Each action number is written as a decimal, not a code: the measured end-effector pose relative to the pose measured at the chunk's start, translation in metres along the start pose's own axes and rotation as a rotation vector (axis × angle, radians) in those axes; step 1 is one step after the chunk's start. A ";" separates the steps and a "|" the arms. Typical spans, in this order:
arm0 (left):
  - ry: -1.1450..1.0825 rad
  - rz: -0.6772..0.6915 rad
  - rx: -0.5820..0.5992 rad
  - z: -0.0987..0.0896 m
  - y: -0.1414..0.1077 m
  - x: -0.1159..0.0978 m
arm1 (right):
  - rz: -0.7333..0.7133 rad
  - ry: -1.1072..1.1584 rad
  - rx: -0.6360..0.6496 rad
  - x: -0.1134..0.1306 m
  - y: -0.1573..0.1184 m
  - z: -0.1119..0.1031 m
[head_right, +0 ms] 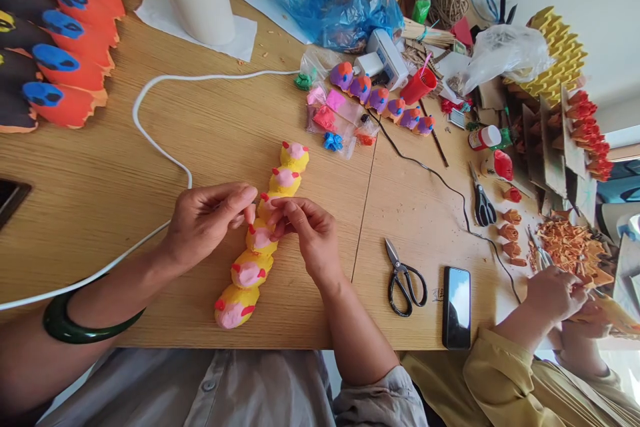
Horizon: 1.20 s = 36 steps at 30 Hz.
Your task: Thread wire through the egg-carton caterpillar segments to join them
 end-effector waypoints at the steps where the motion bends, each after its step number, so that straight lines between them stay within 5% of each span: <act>1: -0.012 -0.002 0.015 0.000 0.000 0.000 | -0.002 -0.002 -0.001 0.000 0.000 0.000; 15: -0.031 -0.017 0.075 0.004 0.001 0.002 | -0.029 0.009 -0.007 0.000 0.000 0.001; 31: 0.169 0.195 0.096 0.007 0.000 0.000 | -0.027 -0.062 -0.016 0.001 -0.004 0.004; 36: 0.094 0.118 0.123 0.006 0.000 0.001 | -0.049 -0.076 -0.036 0.001 -0.004 0.004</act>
Point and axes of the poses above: each hand's wrist, its own y-axis towards the middle knuckle, its own z-axis out of the palm, x = y × z, the point moved 1 cm from there along y, towards the middle knuckle, and after that the axes turned 5 degrees about -z, right-handed, at the moved point
